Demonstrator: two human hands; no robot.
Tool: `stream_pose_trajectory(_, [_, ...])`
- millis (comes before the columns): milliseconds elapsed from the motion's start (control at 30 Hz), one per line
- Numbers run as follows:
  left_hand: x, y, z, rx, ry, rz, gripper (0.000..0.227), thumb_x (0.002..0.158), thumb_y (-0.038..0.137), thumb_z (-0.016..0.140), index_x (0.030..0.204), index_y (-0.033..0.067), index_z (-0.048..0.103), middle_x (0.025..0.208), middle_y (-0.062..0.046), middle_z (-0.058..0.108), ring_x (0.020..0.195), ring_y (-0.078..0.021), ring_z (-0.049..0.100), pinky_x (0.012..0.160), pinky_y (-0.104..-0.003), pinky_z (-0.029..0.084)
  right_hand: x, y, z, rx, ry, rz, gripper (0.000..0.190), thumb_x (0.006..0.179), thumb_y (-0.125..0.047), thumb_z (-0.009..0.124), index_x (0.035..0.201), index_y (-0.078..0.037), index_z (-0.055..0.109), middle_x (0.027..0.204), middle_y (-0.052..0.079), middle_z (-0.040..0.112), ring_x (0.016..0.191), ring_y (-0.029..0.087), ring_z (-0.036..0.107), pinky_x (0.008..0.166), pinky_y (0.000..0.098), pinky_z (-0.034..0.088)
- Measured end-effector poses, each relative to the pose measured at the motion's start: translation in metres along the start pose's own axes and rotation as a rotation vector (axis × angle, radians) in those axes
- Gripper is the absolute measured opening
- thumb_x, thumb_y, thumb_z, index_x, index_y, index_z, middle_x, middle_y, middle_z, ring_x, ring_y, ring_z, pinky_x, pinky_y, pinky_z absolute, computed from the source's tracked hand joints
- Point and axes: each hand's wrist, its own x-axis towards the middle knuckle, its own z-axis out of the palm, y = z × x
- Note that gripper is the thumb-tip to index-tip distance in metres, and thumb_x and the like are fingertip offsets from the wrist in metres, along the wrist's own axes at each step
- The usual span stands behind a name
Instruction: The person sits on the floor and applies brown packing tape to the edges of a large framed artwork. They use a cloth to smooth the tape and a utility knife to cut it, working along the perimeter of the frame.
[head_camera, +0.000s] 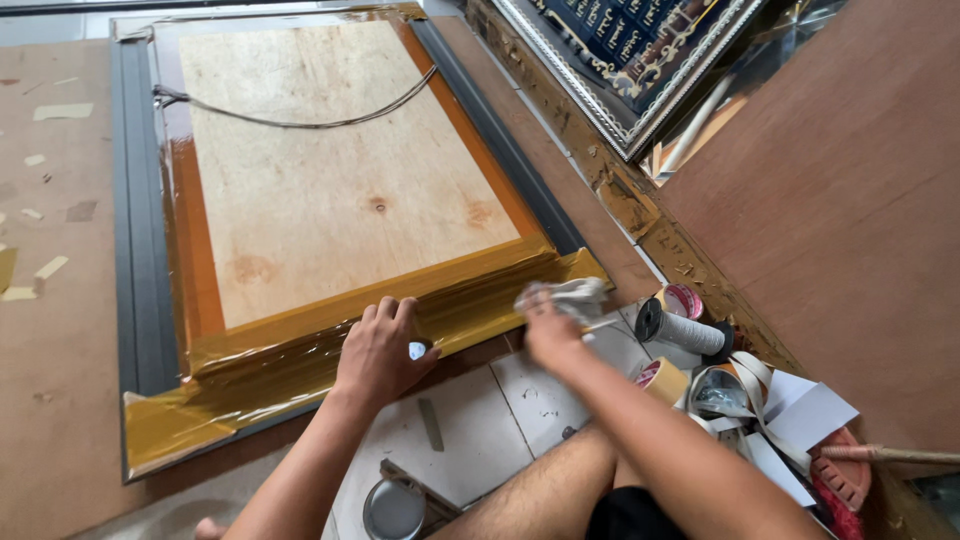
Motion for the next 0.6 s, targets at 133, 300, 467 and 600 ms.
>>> stream_pose_trajectory(133, [0.008, -0.025, 0.019, -0.012, -0.013, 0.028, 0.085, 0.08, 0.059, 0.087, 0.146, 0.0179, 0.053, 0.125, -0.006, 0.059, 0.12, -0.0334, 0.069, 0.101, -0.047, 0.062, -0.071, -0.08, -0.041, 0.13, -0.074, -0.152, 0.083, 0.105, -0.004, 0.044, 0.184, -0.02, 0.022, 0.192, 0.024, 0.008, 0.131, 0.061, 0.068, 0.096, 0.0752, 0.06])
stream_pose_trajectory(300, [-0.004, -0.091, -0.005, 0.063, -0.07, -0.004, 0.052, 0.082, 0.021, 0.074, 0.131, 0.026, 0.056, 0.112, -0.001, 0.069, 0.103, -0.0413, 0.08, 0.094, -0.052, 0.065, -0.062, -0.08, -0.03, 0.096, -0.076, -0.171, 0.083, 0.107, -0.008, 0.043, 0.185, -0.028, 0.022, 0.193, 0.017, 0.011, 0.129, 0.058, 0.071, 0.1, 0.0702, 0.061])
stream_pose_trajectory(467, [-0.067, -0.086, -0.121, -0.311, -0.161, -0.202, 0.052, 0.084, 0.019, 0.076, 0.136, 0.0212, 0.071, 0.125, -0.015, 0.08, 0.121, -0.0461, 0.077, 0.101, -0.056, 0.062, -0.043, -0.076, -0.003, 0.096, -0.066, -0.168, 0.086, 0.106, -0.009, 0.046, 0.185, -0.034, 0.02, 0.194, 0.011, 0.007, 0.131, 0.057, 0.071, 0.1, 0.0702, 0.06])
stream_pose_trajectory(600, [-0.067, -0.025, -0.159, -0.831, -0.015, -0.401, 0.067, 0.078, 0.032, 0.093, 0.141, 0.0318, 0.067, 0.126, -0.013, 0.081, 0.116, -0.0327, 0.08, 0.089, -0.048, 0.065, -0.051, -0.064, -0.013, 0.135, -0.083, -0.112, 0.095, 0.103, -0.014, 0.052, 0.184, -0.043, 0.013, 0.195, 0.0, 0.001, 0.137, 0.054, 0.069, 0.108, 0.0686, 0.058])
